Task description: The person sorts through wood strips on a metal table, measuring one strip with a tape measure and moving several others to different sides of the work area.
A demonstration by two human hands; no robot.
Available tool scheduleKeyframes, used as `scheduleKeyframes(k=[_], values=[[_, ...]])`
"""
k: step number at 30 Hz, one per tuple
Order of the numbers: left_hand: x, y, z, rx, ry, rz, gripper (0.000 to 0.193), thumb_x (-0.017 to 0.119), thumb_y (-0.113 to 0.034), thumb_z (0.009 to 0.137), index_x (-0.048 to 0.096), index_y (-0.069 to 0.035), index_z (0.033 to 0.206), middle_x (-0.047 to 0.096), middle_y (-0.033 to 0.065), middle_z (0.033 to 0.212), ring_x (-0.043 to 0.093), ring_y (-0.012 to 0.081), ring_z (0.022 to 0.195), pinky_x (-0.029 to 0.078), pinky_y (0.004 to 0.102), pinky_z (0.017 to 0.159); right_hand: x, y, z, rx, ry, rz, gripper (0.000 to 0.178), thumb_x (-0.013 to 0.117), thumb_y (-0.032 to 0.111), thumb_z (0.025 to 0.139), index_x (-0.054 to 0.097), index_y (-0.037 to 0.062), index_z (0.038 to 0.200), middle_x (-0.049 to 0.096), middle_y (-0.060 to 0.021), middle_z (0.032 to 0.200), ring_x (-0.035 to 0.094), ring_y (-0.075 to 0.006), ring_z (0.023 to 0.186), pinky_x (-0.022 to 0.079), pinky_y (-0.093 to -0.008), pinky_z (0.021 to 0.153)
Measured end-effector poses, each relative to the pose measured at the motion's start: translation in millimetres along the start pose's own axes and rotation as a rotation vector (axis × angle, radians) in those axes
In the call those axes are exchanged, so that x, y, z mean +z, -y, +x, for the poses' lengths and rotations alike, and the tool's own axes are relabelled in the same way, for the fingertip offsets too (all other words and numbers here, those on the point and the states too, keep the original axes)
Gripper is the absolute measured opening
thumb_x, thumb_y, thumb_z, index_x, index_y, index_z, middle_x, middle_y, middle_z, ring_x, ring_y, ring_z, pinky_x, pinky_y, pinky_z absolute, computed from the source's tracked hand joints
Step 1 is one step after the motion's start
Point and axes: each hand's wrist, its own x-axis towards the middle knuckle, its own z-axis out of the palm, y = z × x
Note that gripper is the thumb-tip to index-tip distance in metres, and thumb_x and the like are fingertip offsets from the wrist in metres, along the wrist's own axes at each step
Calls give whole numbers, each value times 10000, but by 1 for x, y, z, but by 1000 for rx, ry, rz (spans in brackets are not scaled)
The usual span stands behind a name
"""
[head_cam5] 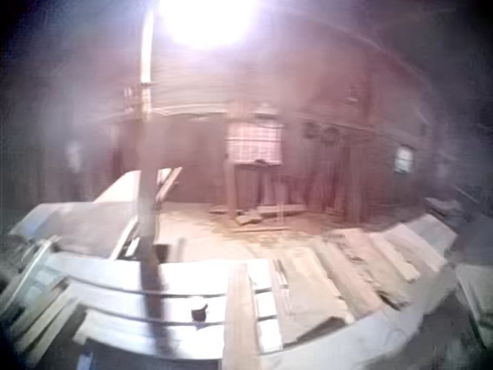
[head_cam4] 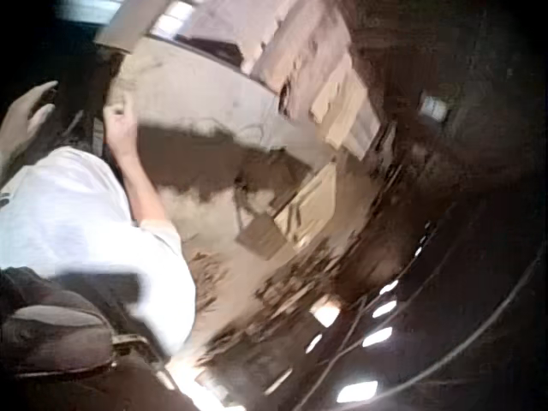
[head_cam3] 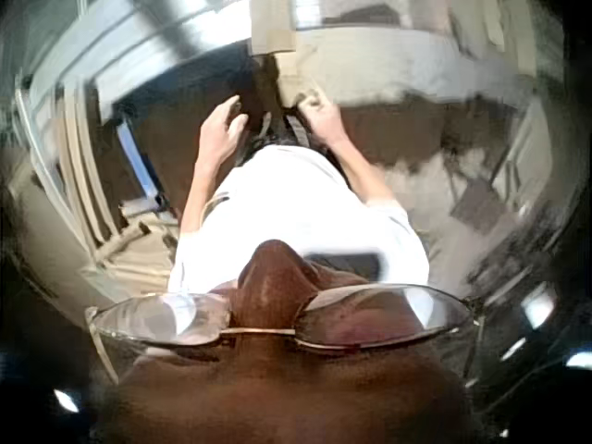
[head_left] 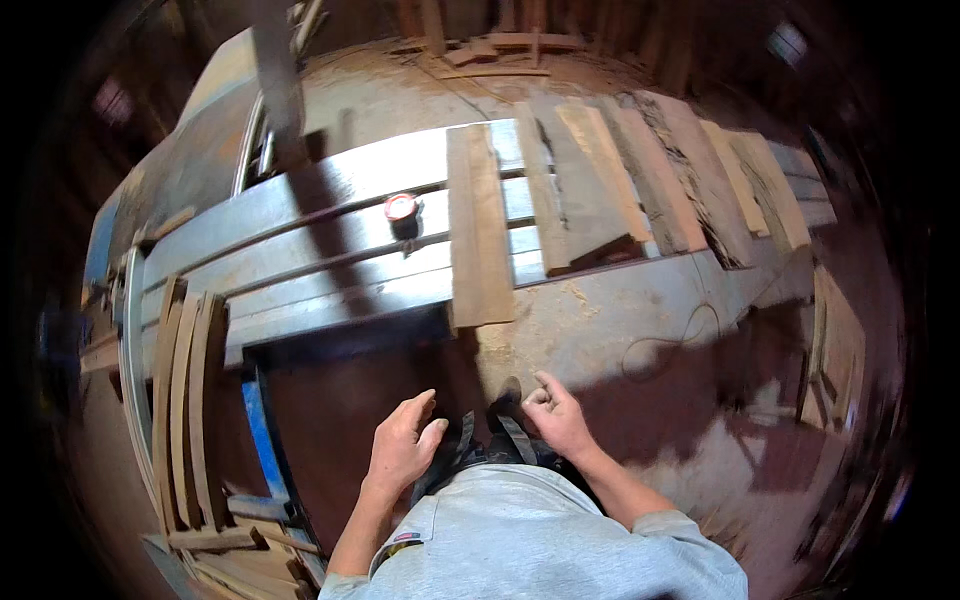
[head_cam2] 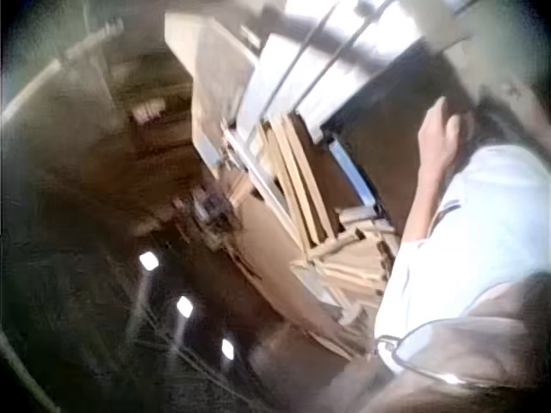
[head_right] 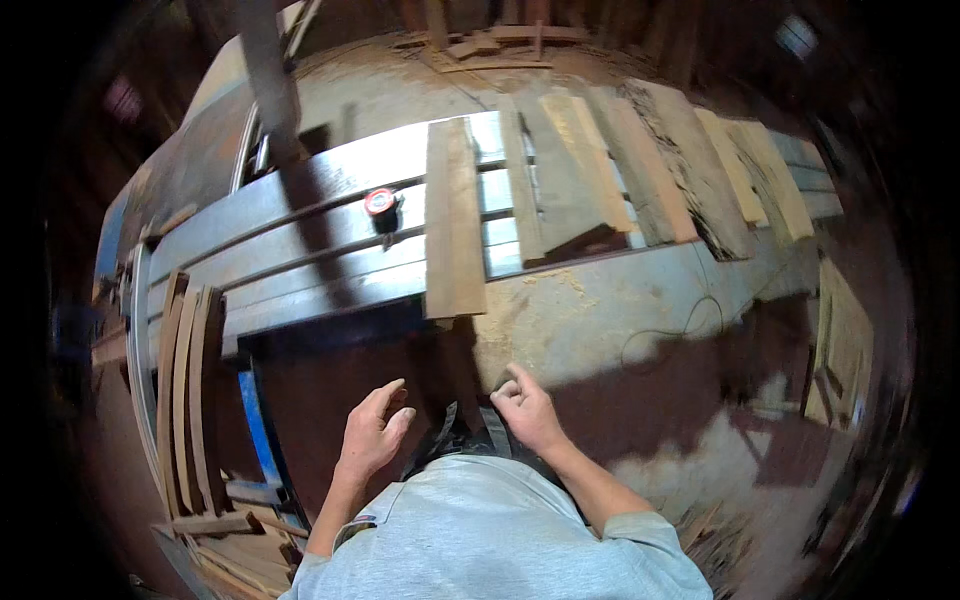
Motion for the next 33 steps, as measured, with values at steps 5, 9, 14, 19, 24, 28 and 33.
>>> scheduleKeyframes(k=[5,9,14,19,24,28,33], values=[[-57,60,-82,-239,-251,-36,461,714,-136,910,635,21,1336,725,216,1180,730,320,1064,572,384,946,86,37,3,-131,295,-313,566,722,87,949,499,-71,1445,681,-67,1013,633,-135,888,532,-297,833],[-83,83,-123,-290,-444,-83,471,717,-162,910,635,2,1344,723,201,1190,729,317,1066,569,385,945,83,53,39,-375,170,-411,533,663,-15,956,515,-3,1467,603,-43,1118,600,-144,982,529,-277,883],[-82,106,-153,-283,-603,-110,441,730,-171,909,642,0,1306,712,205,1154,713,348,1058,568,422,900,69,103,104,-542,11,-810,501,653,67,1014,499,-26,1483,615,-158,1337,614,-242,1200,510,-357,994],[-58,113,-160,-373,-689,-183,469,729,-180,923,616,12,1337,711,206,1197,714,347,1071,572,429,913,105,124,126,-450,215,-553,487,621,84,1044,484,-26,1498,583,-168,1433,578,-247,1289,468,-361,1084],[-51,103,-165,-502,-739,-245,477,724,-184,932,607,5,1354,705,215,1220,721,333,1076,574,421,912,149,84,114,-501,479,-582,441,639,6,1006,542,-22,1436,631,-99,1266,605,-171,1123,489,-310,976],[-53,106,-162,-568,-861,-241,493,727,-177,931,600,8,1370,705,218,1230,735,321,1049,582,413,899,166,67,86,-446,647,-537,444,652,-8,972,553,-26,1404,621,-90,1220,612,-171,1081,499,-310,958],[-56,117,-150,-583,-927,-350,503,718,-145,935,590,20,1392,715,234,1215,754,264,993,590,365,865,166,64,89,-439,661,-618,386,668,15,953,598,-36,1328,626,-101,1153,626,-174,1016,520,-304,893]])
